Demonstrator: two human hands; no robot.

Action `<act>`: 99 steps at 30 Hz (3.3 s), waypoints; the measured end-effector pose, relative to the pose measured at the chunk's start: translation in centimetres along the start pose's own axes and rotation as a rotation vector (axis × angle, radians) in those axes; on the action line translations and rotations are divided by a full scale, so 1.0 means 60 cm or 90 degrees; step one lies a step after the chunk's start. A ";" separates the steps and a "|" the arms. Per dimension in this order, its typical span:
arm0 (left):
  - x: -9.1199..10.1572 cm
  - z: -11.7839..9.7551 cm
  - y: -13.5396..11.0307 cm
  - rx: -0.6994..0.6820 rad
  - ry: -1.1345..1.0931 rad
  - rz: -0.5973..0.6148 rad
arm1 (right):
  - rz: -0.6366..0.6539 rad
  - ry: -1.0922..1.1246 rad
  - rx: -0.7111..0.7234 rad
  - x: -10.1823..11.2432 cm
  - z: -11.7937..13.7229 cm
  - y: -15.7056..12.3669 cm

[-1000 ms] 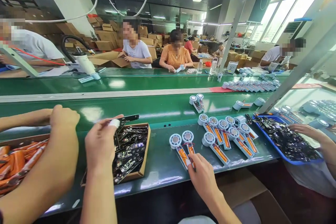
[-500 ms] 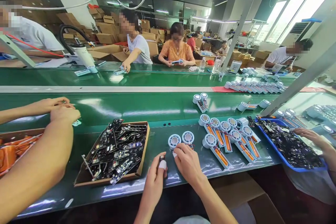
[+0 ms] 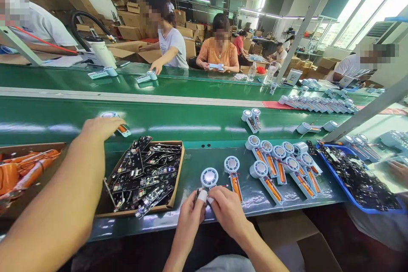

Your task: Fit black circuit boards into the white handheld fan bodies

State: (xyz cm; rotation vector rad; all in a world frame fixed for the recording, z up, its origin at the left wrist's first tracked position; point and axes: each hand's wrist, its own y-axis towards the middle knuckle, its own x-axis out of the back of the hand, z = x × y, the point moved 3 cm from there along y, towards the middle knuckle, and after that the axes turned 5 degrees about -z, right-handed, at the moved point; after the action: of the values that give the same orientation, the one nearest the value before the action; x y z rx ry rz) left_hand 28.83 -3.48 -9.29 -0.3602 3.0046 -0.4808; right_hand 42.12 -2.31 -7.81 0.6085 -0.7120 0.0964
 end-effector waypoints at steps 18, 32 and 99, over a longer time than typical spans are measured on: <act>0.018 0.009 0.010 -0.020 0.031 0.021 | 0.107 0.105 -0.044 0.026 -0.003 0.017; 0.012 0.018 -0.026 -0.042 0.207 0.079 | 0.119 -0.110 0.067 0.016 0.012 0.018; 0.029 -0.021 -0.013 -0.123 0.170 0.080 | 0.108 0.075 0.036 0.024 0.015 0.033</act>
State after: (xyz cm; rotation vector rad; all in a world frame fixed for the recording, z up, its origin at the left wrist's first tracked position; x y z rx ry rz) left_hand 27.18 -4.26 -7.88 -0.1256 3.3178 -0.2463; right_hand 42.16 -1.37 -5.39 0.5909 -0.6469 0.3085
